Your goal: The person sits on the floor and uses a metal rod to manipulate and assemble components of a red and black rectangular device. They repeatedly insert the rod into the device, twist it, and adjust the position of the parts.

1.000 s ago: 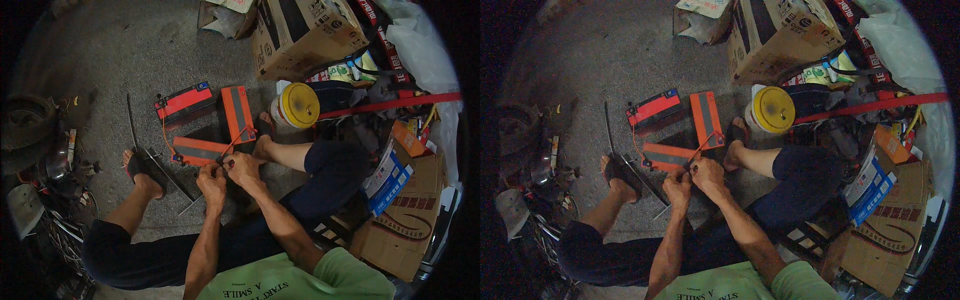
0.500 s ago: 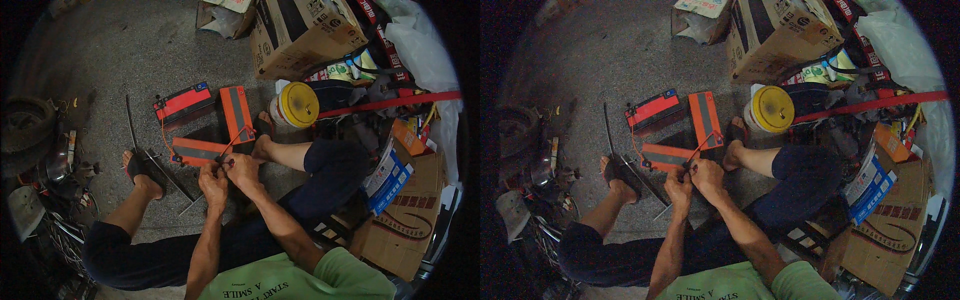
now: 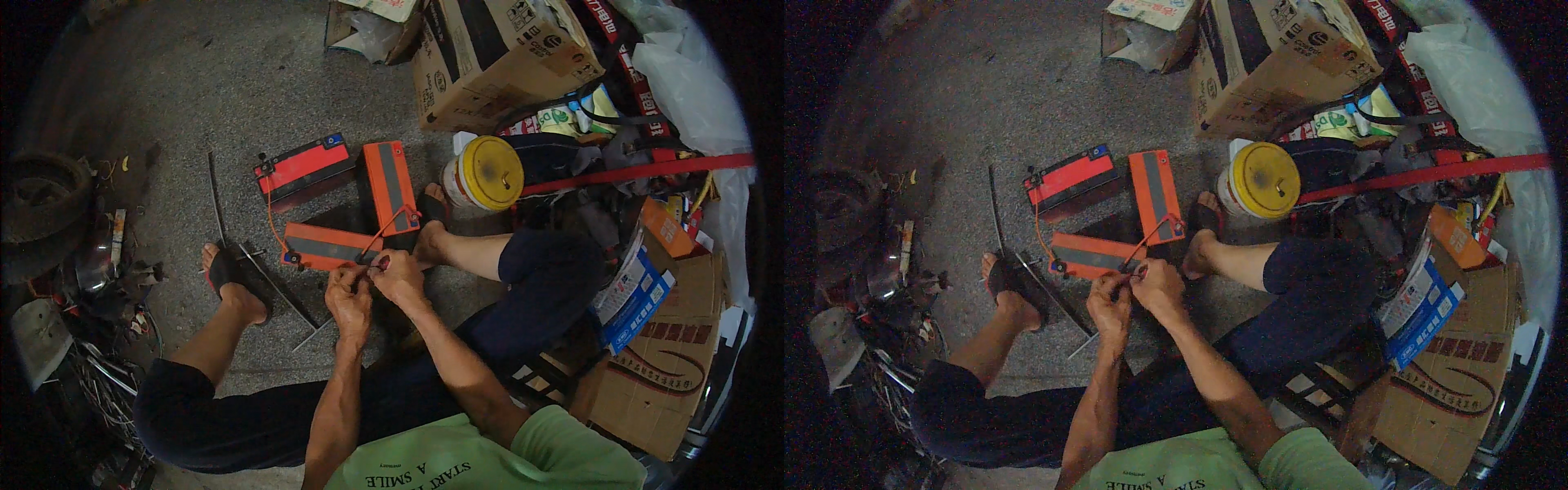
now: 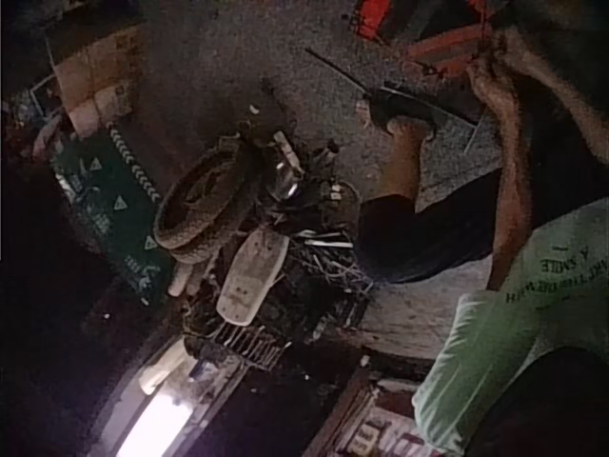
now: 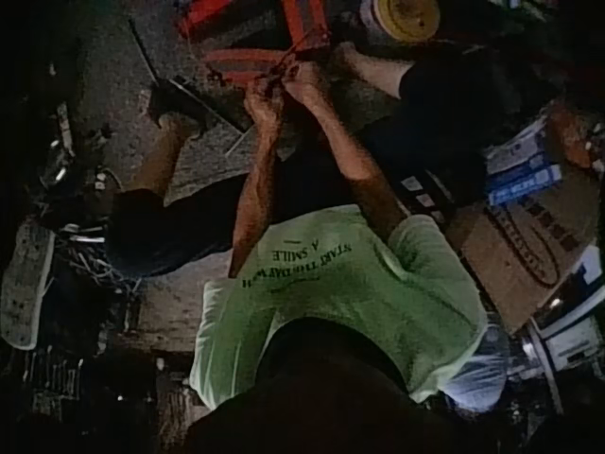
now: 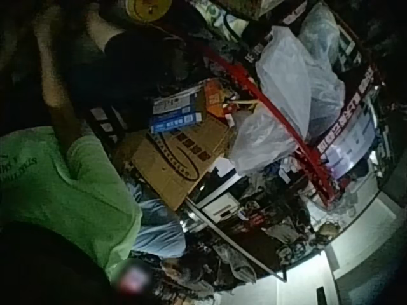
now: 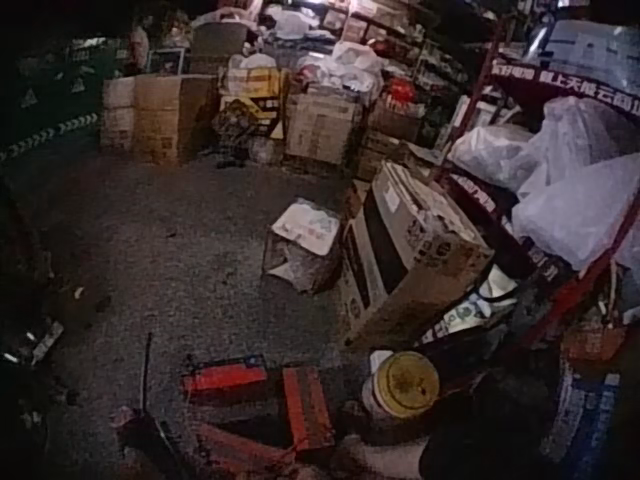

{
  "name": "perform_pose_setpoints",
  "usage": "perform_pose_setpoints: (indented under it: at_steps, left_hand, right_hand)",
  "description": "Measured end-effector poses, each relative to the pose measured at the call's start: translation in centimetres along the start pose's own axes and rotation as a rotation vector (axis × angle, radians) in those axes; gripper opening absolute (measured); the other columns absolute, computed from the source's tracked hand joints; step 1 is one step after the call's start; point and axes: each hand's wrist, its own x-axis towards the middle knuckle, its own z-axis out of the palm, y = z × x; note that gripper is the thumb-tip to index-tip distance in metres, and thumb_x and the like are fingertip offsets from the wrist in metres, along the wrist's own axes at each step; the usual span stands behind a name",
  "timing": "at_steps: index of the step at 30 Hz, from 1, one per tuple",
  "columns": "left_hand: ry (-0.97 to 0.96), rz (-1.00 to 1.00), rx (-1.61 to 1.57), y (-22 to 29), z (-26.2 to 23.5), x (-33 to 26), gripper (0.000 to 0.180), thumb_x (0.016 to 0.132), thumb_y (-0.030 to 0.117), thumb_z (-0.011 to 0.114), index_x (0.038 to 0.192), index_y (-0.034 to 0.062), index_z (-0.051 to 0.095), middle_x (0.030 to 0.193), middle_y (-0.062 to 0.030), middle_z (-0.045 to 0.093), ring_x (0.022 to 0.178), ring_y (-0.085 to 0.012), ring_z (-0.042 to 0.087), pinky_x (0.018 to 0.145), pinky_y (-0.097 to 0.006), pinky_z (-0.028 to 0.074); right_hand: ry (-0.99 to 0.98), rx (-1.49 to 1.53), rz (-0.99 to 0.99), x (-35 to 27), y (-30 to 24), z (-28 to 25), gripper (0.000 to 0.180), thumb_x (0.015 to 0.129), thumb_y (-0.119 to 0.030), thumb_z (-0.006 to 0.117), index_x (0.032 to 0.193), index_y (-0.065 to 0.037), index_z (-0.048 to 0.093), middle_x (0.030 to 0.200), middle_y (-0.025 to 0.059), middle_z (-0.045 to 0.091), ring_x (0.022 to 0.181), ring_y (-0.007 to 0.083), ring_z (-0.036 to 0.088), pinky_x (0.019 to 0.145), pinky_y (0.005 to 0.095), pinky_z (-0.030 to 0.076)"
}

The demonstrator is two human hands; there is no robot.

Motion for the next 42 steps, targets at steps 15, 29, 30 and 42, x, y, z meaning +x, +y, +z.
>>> perform_pose_setpoints:
  at_steps: [15, 29, 30, 42]
  left_hand:
    - [-0.007, -0.025, -0.04, -0.9, 0.1, 0.1, 0.028, 0.074, -0.011, 0.065, 0.098, -0.0011, 0.073, 0.092, -0.0114, 0.064, 0.085, -0.0234, 0.066, 0.075, -0.032, 0.052]
    - [-0.008, -0.05, -0.07, -1.4, -0.2, 0.4, 0.019, 0.075, -0.001, 0.074, 0.094, 0.0014, 0.076, 0.092, -0.0106, 0.07, 0.086, -0.0222, 0.069, 0.078, -0.032, 0.053]
    - [-0.014, -0.053, -0.069, -1.2, -0.2, 0.3, 0.019, 0.075, -0.002, 0.074, 0.094, 0.001, 0.076, 0.092, -0.0106, 0.07, 0.086, -0.0223, 0.069, 0.078, -0.032, 0.053]
    - [-0.023, -0.049, -0.196, -0.5, 0.1, 0.1, 0.024, 0.077, -0.012, 0.065, 0.097, -0.0035, 0.074, 0.089, -0.0074, 0.061, 0.08, -0.0171, 0.062, 0.072, -0.029, 0.05]
  right_hand:
    - [-0.041, 0.067, 0.041, 1.1, 0.6, 0.9, 0.021, 0.077, -0.023, 0.073, 0.092, -0.008, 0.071, 0.09, 0.0129, 0.072, 0.086, 0.0315, 0.07, 0.074, 0.0427, 0.055]
    - [0.229, 0.589, -0.315, -2.2, -2.1, -7.6, 0.028, 0.095, -0.026, 0.065, 0.087, 0.0, 0.067, 0.07, 0.006, 0.064, 0.058, 0.0108, 0.057, 0.053, 0.027, 0.045]
    - [0.228, 0.717, -0.29, -3.1, -2.9, -9.0, 0.029, 0.096, -0.027, 0.064, 0.085, 0.0, 0.067, 0.069, 0.0049, 0.063, 0.055, 0.0091, 0.055, 0.051, 0.0255, 0.043]
    - [0.341, 1.061, -0.468, -5.8, -4.8, -10.2, 0.033, 0.101, -0.026, 0.056, 0.079, -0.002, 0.057, 0.069, 0.0055, 0.061, 0.052, 0.0071, 0.05, 0.046, 0.023, 0.038]
